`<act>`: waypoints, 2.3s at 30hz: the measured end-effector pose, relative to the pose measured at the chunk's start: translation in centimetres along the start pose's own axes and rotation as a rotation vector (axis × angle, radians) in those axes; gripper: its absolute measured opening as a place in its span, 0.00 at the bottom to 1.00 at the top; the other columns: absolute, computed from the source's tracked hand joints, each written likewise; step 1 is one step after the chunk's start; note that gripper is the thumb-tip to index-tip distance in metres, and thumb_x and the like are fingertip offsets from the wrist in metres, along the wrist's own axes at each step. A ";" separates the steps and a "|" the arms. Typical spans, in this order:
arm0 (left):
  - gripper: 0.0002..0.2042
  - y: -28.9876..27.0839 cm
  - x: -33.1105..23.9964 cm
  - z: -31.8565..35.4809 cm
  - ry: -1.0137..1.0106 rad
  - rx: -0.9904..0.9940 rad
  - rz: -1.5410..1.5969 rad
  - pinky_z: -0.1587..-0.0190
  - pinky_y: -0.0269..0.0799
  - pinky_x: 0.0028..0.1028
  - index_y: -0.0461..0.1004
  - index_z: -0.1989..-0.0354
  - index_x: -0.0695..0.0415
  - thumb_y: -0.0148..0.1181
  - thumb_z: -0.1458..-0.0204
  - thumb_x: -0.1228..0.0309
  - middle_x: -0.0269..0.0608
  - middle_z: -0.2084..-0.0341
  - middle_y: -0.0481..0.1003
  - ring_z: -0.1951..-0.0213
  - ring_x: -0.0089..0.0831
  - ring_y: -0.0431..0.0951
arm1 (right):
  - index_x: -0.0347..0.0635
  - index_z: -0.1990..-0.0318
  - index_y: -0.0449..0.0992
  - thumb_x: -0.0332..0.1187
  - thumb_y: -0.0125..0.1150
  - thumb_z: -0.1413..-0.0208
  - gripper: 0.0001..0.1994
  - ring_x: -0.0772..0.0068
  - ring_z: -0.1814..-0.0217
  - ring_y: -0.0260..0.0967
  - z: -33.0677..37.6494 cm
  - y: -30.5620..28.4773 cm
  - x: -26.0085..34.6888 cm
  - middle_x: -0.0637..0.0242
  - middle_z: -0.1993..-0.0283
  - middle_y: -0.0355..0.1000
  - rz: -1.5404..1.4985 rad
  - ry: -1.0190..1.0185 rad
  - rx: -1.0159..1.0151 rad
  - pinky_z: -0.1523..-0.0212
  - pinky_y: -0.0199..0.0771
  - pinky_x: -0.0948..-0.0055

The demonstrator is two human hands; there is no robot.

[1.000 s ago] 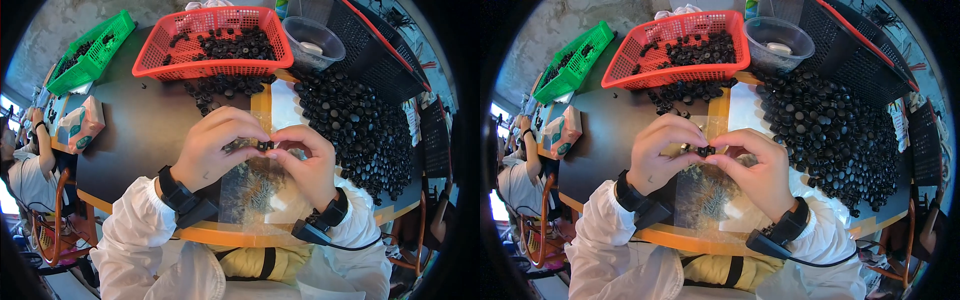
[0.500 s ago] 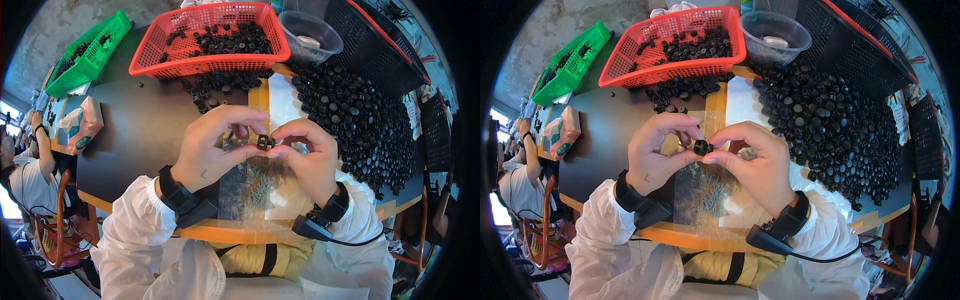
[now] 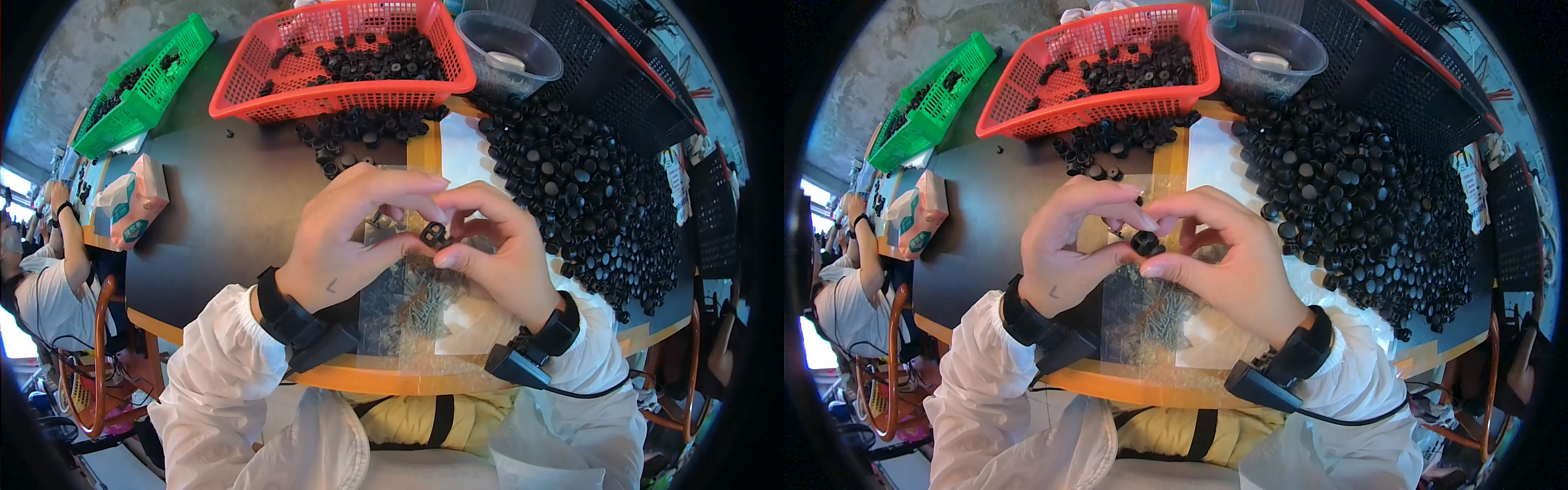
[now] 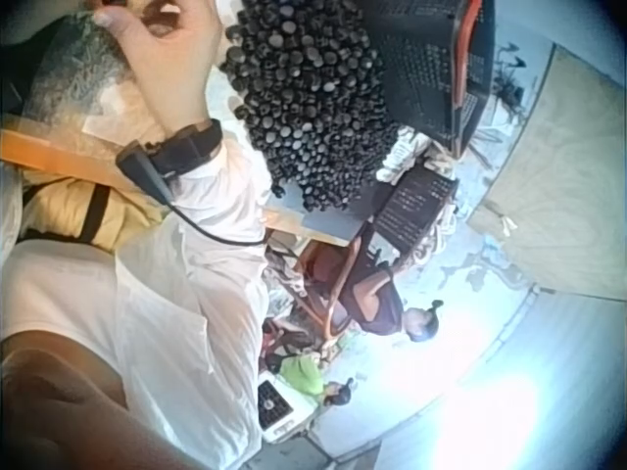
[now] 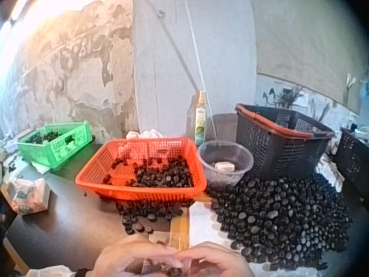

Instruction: Manually assemble plastic shoe hardware parts and buttons by joining components together.

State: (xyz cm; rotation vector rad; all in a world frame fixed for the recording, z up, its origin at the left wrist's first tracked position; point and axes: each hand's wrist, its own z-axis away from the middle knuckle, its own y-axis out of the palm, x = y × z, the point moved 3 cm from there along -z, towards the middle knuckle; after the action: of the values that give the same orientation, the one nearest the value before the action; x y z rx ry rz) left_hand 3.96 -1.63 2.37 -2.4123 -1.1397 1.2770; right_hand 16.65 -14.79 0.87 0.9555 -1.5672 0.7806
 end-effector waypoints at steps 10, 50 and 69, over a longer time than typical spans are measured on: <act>0.23 -0.1 -1.3 -0.6 0.181 0.025 -0.056 0.57 0.66 0.30 0.76 0.57 0.56 0.75 0.66 0.72 0.33 0.66 0.79 0.60 0.31 0.72 | 0.41 0.65 0.69 0.30 0.72 0.53 0.14 0.84 0.65 0.63 0.7 0.5 -1.0 0.73 0.66 0.63 -0.201 0.086 0.272 0.66 0.68 0.82; 0.24 -0.2 0.2 -0.3 0.203 0.115 0.038 0.63 0.67 0.30 0.78 0.57 0.57 0.75 0.66 0.65 0.38 0.68 0.74 0.67 0.32 0.72 | 0.41 0.60 0.71 0.24 0.71 0.54 0.15 0.87 0.66 0.65 0.8 0.1 -0.9 0.76 0.67 0.65 -0.201 0.121 0.309 0.65 0.69 0.84; 0.44 3.5 -1.6 0.8 -0.082 0.322 0.127 0.42 0.64 0.38 0.42 0.30 0.63 0.59 0.47 0.53 0.56 0.34 0.55 0.47 0.49 0.70 | 0.38 0.72 0.74 0.38 0.71 0.61 0.15 0.71 0.73 0.67 0.9 -0.2 1.2 0.64 0.72 0.70 0.371 -0.326 0.179 0.71 0.64 0.76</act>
State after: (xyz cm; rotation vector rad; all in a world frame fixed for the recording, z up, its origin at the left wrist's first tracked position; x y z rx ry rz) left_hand 4.67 -5.34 1.22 -2.2390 -0.7389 1.4809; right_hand 16.31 -15.85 1.92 0.9678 -2.0212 1.0776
